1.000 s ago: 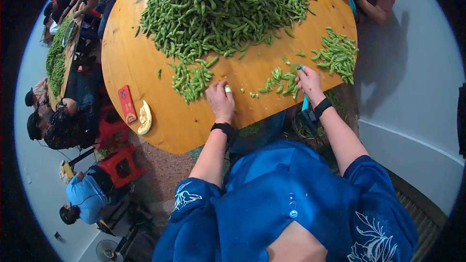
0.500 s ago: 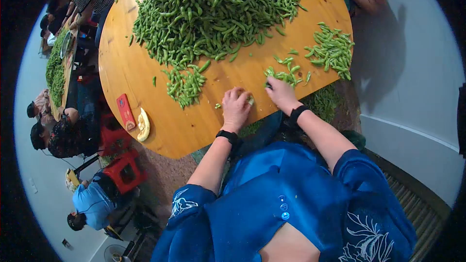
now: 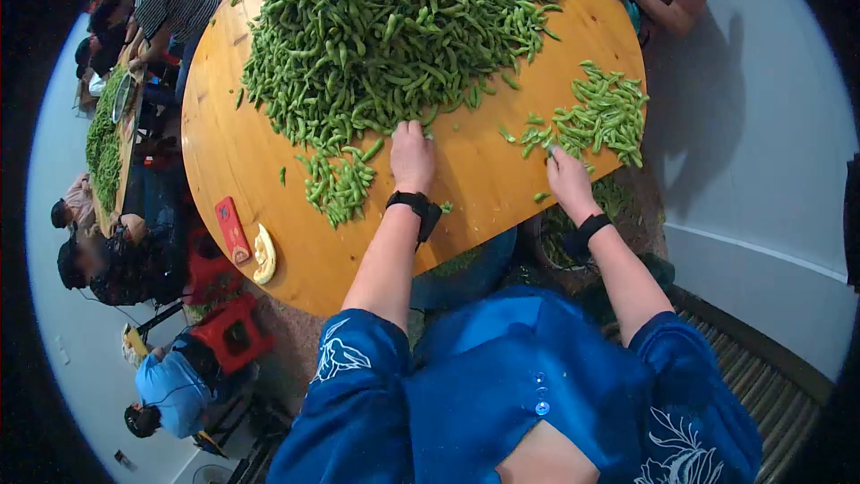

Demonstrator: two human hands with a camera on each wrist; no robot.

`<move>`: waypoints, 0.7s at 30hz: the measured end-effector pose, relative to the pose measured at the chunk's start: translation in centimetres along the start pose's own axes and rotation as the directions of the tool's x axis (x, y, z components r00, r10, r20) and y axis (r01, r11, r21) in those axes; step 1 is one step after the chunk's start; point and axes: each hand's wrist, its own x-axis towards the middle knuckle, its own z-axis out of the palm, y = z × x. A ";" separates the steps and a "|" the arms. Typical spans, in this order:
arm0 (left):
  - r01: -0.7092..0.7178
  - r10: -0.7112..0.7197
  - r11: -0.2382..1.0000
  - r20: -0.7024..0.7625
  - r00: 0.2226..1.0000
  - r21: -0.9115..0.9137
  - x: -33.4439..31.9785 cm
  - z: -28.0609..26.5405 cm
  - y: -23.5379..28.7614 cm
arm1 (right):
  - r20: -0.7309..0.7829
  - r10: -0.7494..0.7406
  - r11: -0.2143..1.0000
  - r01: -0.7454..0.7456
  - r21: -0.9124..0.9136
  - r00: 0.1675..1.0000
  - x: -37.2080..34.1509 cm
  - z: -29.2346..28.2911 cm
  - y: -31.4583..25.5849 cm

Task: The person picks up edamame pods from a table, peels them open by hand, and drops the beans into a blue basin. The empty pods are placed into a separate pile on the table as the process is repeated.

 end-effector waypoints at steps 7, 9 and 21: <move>0.009 -0.024 0.996 0.183 0.983 0.086 -2.9 -0.2 -0.5 | 0.105 -0.047 0.976 0.023 0.217 0.993 -1.1 1.2 -2.3; 0.047 -0.056 0.997 0.163 0.985 0.061 -4.1 -1.1 -0.2 | 0.225 -0.151 0.882 0.029 0.470 0.962 -0.8 2.5 -3.5; 0.435 -0.153 0.549 0.426 0.892 -0.714 -8.1 -6.9 3.0 | 0.720 -0.217 0.535 -0.537 0.652 0.659 -1.8 -0.3 -12.9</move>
